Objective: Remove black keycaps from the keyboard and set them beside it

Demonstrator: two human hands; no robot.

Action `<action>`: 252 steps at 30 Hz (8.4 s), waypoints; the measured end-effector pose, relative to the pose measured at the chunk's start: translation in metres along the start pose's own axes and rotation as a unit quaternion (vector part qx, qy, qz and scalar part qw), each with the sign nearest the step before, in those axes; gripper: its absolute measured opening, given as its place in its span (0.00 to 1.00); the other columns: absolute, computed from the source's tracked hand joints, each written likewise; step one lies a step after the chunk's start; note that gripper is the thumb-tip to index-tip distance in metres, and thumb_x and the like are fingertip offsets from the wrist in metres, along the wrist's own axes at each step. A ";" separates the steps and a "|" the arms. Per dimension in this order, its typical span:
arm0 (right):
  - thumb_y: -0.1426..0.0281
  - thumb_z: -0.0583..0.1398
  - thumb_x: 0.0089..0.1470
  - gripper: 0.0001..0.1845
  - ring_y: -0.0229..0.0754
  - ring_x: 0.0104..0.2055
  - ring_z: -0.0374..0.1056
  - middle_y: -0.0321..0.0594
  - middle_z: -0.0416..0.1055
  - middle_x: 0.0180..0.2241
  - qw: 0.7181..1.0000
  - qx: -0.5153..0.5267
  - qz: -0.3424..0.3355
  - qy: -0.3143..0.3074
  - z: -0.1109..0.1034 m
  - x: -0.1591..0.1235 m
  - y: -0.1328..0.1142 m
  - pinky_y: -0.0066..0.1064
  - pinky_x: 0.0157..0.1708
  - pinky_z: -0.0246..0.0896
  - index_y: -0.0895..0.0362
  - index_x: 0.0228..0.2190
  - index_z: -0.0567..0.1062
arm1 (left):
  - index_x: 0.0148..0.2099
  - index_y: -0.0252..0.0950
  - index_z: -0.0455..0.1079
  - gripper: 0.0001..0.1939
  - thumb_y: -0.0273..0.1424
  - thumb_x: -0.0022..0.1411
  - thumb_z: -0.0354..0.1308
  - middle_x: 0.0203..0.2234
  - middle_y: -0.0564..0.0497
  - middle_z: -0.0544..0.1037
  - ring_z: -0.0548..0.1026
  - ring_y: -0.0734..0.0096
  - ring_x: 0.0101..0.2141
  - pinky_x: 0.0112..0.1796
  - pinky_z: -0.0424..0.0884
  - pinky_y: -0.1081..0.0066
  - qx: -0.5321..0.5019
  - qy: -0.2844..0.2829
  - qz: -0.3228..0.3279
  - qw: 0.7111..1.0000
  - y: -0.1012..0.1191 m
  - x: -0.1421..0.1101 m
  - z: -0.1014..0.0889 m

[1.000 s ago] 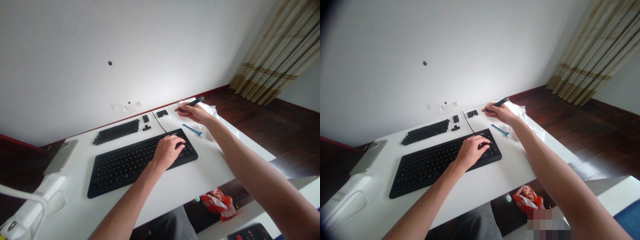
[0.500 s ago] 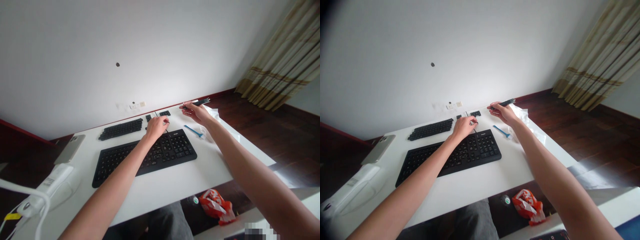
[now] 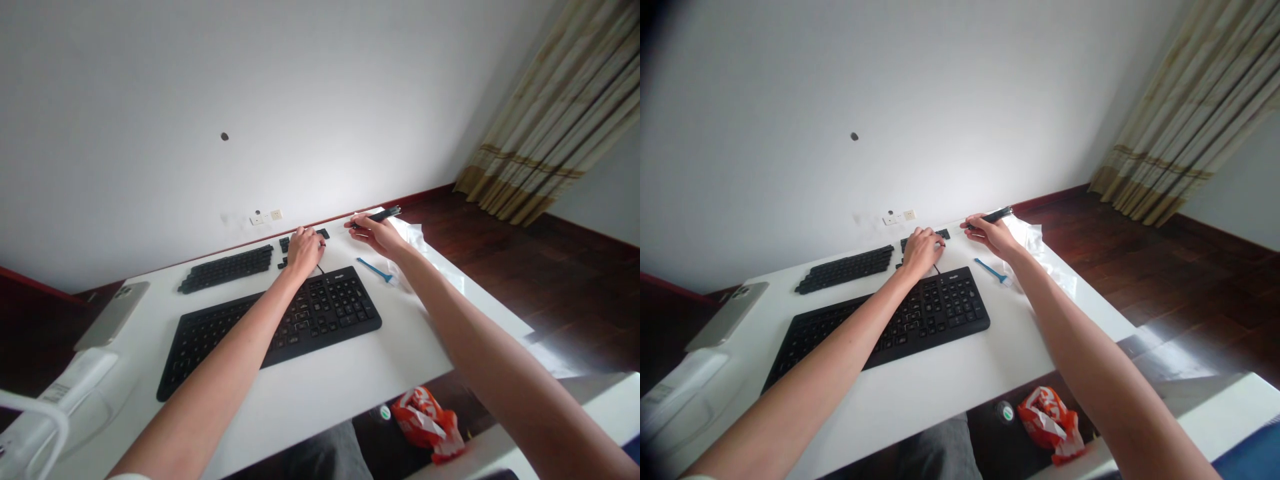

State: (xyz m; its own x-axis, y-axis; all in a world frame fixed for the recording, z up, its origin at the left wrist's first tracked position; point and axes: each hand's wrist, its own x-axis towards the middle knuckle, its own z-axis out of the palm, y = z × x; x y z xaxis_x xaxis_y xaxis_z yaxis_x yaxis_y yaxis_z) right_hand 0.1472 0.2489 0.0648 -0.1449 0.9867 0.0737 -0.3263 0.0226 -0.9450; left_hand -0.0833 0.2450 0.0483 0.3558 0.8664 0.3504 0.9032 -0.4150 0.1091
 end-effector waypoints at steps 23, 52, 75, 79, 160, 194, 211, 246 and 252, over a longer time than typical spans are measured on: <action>0.60 0.75 0.50 0.14 0.41 0.40 0.77 0.42 0.83 0.40 1.000 -0.016 0.001 -0.005 0.000 -0.001 -0.002 0.34 0.48 0.74 0.54 0.34 0.81 | 0.44 0.42 0.79 0.04 0.34 0.68 0.65 0.45 0.45 0.79 0.68 0.51 0.53 0.54 0.64 0.56 0.006 0.002 -0.035 0.999 -0.001 0.015 0.006; 0.61 0.75 0.50 0.13 0.39 0.39 0.76 0.40 0.83 0.40 1.000 0.004 0.007 -0.011 -0.001 -0.002 -0.002 0.31 0.46 0.74 0.53 0.34 0.82 | 0.53 0.40 0.73 0.11 0.33 0.70 0.64 0.51 0.44 0.79 0.69 0.50 0.55 0.53 0.63 0.57 0.012 0.002 -0.057 0.998 0.002 0.017 0.003; 0.56 0.77 0.47 0.20 0.44 0.42 0.79 0.42 0.83 0.42 0.994 -0.080 -0.070 0.007 0.003 -0.005 -0.007 0.42 0.54 0.76 0.54 0.34 0.80 | 0.60 0.36 0.70 0.37 0.57 0.59 0.69 0.48 0.45 0.77 0.72 0.53 0.47 0.47 0.70 0.53 -0.064 -0.023 0.060 0.996 0.064 -0.166 -0.066; 0.58 0.77 0.46 0.22 0.44 0.45 0.80 0.42 0.83 0.44 0.987 -0.124 -0.106 0.008 0.003 -0.007 -0.004 0.42 0.57 0.73 0.52 0.38 0.78 | 0.56 0.36 0.72 0.39 0.60 0.55 0.70 0.46 0.45 0.76 0.72 0.53 0.47 0.47 0.70 0.54 -0.058 -0.023 0.086 0.994 0.069 -0.167 -0.061; 0.52 0.61 0.67 0.17 0.53 0.38 0.78 0.42 0.83 0.36 0.913 -0.385 -0.116 0.064 0.079 -0.175 0.047 0.43 0.42 0.70 0.51 0.45 0.79 | 0.68 0.25 0.66 0.24 0.20 0.73 0.50 0.33 0.40 0.83 0.82 0.62 0.36 0.42 0.70 0.62 -0.021 -0.074 0.118 0.990 0.089 -0.193 -0.063; 0.46 0.63 0.63 0.23 0.44 0.34 0.74 0.40 0.80 0.33 0.941 -0.233 -0.158 0.188 0.060 -0.163 0.056 0.37 0.39 0.70 0.53 0.43 0.77 | 0.73 0.31 0.61 0.29 0.32 0.75 0.56 0.35 0.43 0.84 0.84 0.59 0.37 0.44 0.73 0.62 -0.087 -0.109 0.095 0.986 0.081 -0.183 -0.069; 0.46 0.64 0.61 0.24 0.44 0.31 0.73 0.41 0.79 0.30 0.939 -0.235 -0.135 0.214 0.062 -0.159 0.052 0.37 0.36 0.69 0.55 0.41 0.78 | 0.48 0.39 0.80 0.08 0.35 0.72 0.62 0.46 0.46 0.81 0.81 0.61 0.45 0.46 0.76 0.66 -0.137 -0.101 0.058 0.984 0.061 -0.137 -0.070; 0.47 0.66 0.61 0.24 0.43 0.30 0.73 0.42 0.80 0.30 0.952 -0.194 -0.122 0.202 0.062 -0.159 0.049 0.35 0.32 0.71 0.56 0.41 0.80 | 0.43 0.38 0.81 0.12 0.27 0.72 0.55 0.42 0.45 0.84 0.80 0.60 0.44 0.46 0.73 0.66 -0.055 -0.058 -0.049 0.996 -0.018 -0.013 -0.016; 0.47 0.65 0.61 0.23 0.44 0.29 0.72 0.42 0.79 0.29 0.952 -0.195 -0.128 0.199 0.065 -0.160 0.048 0.36 0.31 0.71 0.55 0.40 0.79 | 0.46 0.41 0.79 0.06 0.31 0.71 0.60 0.43 0.47 0.84 0.80 0.60 0.45 0.47 0.72 0.66 -0.059 -0.060 -0.069 0.994 -0.024 -0.005 -0.011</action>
State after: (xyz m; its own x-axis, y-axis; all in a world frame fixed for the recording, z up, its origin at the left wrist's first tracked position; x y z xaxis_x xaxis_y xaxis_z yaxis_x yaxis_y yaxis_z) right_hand 0.0943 0.0819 0.0288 0.2841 0.9216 0.2646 0.0792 0.2524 -0.9644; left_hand -0.1095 0.2478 0.0542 0.2628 0.9412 0.2123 0.9133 -0.3136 0.2597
